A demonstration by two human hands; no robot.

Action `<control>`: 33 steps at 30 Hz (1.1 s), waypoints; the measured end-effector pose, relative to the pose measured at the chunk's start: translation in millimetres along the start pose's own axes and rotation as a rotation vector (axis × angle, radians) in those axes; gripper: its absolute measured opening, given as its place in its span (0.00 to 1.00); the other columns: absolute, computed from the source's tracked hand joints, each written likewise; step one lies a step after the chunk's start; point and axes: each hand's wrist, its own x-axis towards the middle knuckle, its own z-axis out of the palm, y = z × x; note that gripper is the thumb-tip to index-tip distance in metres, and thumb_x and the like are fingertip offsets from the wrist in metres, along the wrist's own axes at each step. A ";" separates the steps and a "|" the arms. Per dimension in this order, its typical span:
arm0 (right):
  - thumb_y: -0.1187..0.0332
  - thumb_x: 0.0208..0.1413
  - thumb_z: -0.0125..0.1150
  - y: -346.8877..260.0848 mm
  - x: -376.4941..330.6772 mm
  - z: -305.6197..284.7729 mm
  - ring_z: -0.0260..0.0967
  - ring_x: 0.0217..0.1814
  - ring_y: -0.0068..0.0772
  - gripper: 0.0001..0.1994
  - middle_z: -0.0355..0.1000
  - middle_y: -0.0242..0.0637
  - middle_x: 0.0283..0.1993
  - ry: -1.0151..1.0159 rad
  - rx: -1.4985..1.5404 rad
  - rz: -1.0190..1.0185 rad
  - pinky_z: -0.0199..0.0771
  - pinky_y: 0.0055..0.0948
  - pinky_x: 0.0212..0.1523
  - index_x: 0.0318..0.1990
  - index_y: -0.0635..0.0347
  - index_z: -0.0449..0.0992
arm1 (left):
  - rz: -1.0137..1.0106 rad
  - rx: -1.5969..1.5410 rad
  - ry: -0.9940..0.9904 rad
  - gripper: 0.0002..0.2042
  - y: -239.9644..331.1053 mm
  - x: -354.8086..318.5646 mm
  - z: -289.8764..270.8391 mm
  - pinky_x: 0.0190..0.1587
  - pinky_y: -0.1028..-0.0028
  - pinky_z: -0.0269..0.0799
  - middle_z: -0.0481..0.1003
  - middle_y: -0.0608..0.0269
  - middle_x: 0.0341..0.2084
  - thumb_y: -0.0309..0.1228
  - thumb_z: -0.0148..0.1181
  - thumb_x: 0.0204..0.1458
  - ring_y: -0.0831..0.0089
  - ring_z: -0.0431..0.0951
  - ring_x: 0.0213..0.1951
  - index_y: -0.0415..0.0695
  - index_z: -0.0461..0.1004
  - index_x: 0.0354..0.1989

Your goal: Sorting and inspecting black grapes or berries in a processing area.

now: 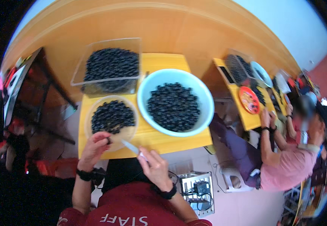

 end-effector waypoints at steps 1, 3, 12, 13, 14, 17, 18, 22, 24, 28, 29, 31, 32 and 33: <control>0.73 0.50 0.63 -5.6 3.8 -3.4 0.71 0.24 0.39 0.14 0.71 0.41 0.27 -0.025 0.000 0.025 0.70 0.33 0.24 0.46 0.60 0.76 | -0.010 -0.129 -0.018 0.10 -2.0 -1.8 10.9 0.40 0.78 0.73 0.76 0.62 0.37 0.24 0.57 0.54 0.77 0.76 0.36 0.41 0.73 0.45; 0.75 0.49 0.64 -7.8 8.6 -5.9 0.71 0.24 0.38 0.14 0.71 0.41 0.27 -0.020 0.005 -0.004 0.70 0.32 0.24 0.46 0.61 0.77 | -0.024 -0.321 -0.129 0.10 -14.1 2.8 15.2 0.43 0.75 0.73 0.75 0.61 0.39 0.25 0.57 0.54 0.73 0.76 0.40 0.41 0.73 0.45; 0.74 0.44 0.67 -27.8 18.1 8.0 0.69 0.23 0.35 0.19 0.67 0.37 0.24 -0.136 -0.042 -0.137 0.69 0.31 0.24 0.47 0.59 0.77 | -0.060 -0.513 -0.126 0.08 -26.8 -7.4 21.8 0.47 0.74 0.75 0.75 0.64 0.39 0.24 0.56 0.55 0.75 0.77 0.43 0.40 0.72 0.43; 0.73 0.44 0.68 -30.1 19.0 9.9 0.69 0.22 0.35 0.19 0.66 0.36 0.23 -0.156 -0.060 -0.169 0.68 0.31 0.23 0.47 0.58 0.77 | -0.061 -0.515 -0.126 0.08 -26.7 -8.3 22.2 0.47 0.74 0.75 0.75 0.64 0.39 0.24 0.56 0.55 0.75 0.77 0.43 0.40 0.72 0.43; 0.73 0.44 0.68 -30.8 19.4 11.3 0.69 0.22 0.35 0.19 0.66 0.36 0.23 -0.157 -0.061 -0.168 0.68 0.31 0.23 0.47 0.58 0.77 | -0.058 -0.530 -0.128 0.08 -26.2 -9.1 23.5 0.47 0.74 0.74 0.75 0.64 0.38 0.24 0.56 0.54 0.76 0.77 0.42 0.41 0.72 0.42; 0.71 0.43 0.69 -30.4 21.0 14.4 0.67 0.21 0.33 0.20 0.64 0.35 0.22 -0.161 -0.116 -0.245 0.67 0.31 0.22 0.47 0.58 0.77 | -0.051 -0.564 -0.157 0.09 -27.7 -9.9 22.1 0.47 0.73 0.74 0.76 0.64 0.38 0.26 0.58 0.53 0.75 0.77 0.42 0.41 0.72 0.43; 0.71 0.43 0.69 -30.2 21.8 14.7 0.67 0.21 0.33 0.20 0.64 0.35 0.22 -0.159 -0.127 -0.256 0.67 0.31 0.21 0.47 0.58 0.77 | -0.046 -0.581 -0.184 0.11 -28.7 -9.8 21.1 0.48 0.72 0.74 0.76 0.62 0.39 0.27 0.59 0.53 0.72 0.77 0.43 0.42 0.72 0.44; 0.71 0.43 0.69 -28.4 23.3 14.6 0.67 0.21 0.34 0.20 0.64 0.35 0.22 -0.149 -0.157 -0.277 0.67 0.32 0.22 0.47 0.57 0.77 | -0.043 -0.610 -0.203 0.11 -30.6 -11.3 21.0 0.48 0.73 0.73 0.76 0.63 0.39 0.28 0.59 0.53 0.73 0.77 0.43 0.42 0.72 0.44; 0.71 0.43 0.69 -27.6 24.0 14.1 0.67 0.21 0.34 0.20 0.64 0.35 0.22 -0.151 -0.159 -0.278 0.67 0.32 0.22 0.47 0.57 0.77 | -0.075 -0.607 -0.142 0.09 -27.1 -13.7 25.4 0.44 0.77 0.73 0.76 0.68 0.36 0.24 0.57 0.53 0.78 0.76 0.39 0.43 0.73 0.43; 0.71 0.42 0.69 -27.3 23.4 14.0 0.66 0.21 0.34 0.20 0.63 0.34 0.22 -0.152 -0.162 -0.279 0.67 0.32 0.22 0.47 0.58 0.77 | -0.083 -0.597 -0.128 0.09 -28.0 -14.6 25.3 0.43 0.78 0.73 0.76 0.68 0.35 0.24 0.57 0.54 0.79 0.76 0.38 0.42 0.73 0.43; 0.71 0.42 0.69 -26.7 23.0 14.1 0.66 0.21 0.34 0.20 0.63 0.34 0.22 -0.153 -0.162 -0.278 0.67 0.32 0.22 0.47 0.58 0.77 | -0.078 -0.600 -0.144 0.09 -27.8 -15.4 24.6 0.42 0.78 0.73 0.76 0.67 0.35 0.24 0.57 0.54 0.79 0.76 0.38 0.41 0.73 0.43; 0.72 0.42 0.69 -24.6 22.5 14.0 0.66 0.21 0.34 0.20 0.62 0.34 0.21 -0.161 -0.196 -0.279 0.67 0.32 0.22 0.47 0.57 0.77 | -0.074 -0.605 -0.159 0.09 -26.0 -17.2 25.1 0.42 0.78 0.73 0.76 0.66 0.35 0.24 0.57 0.54 0.78 0.76 0.38 0.41 0.73 0.43; 0.72 0.42 0.69 -23.9 22.7 13.8 0.66 0.21 0.34 0.20 0.62 0.34 0.21 -0.162 -0.196 -0.279 0.67 0.32 0.22 0.47 0.57 0.77 | -0.076 -0.592 -0.148 0.09 -23.4 -19.0 26.4 0.42 0.78 0.73 0.76 0.65 0.35 0.24 0.57 0.54 0.78 0.76 0.37 0.40 0.72 0.43; 0.72 0.44 0.68 -23.2 23.4 13.5 0.67 0.21 0.34 0.19 0.64 0.35 0.22 -0.160 -0.194 -0.285 0.67 0.33 0.22 0.47 0.58 0.77 | -0.077 -0.580 -0.136 0.09 -22.1 -20.0 27.0 0.42 0.78 0.73 0.76 0.65 0.35 0.24 0.56 0.54 0.78 0.76 0.37 0.39 0.72 0.43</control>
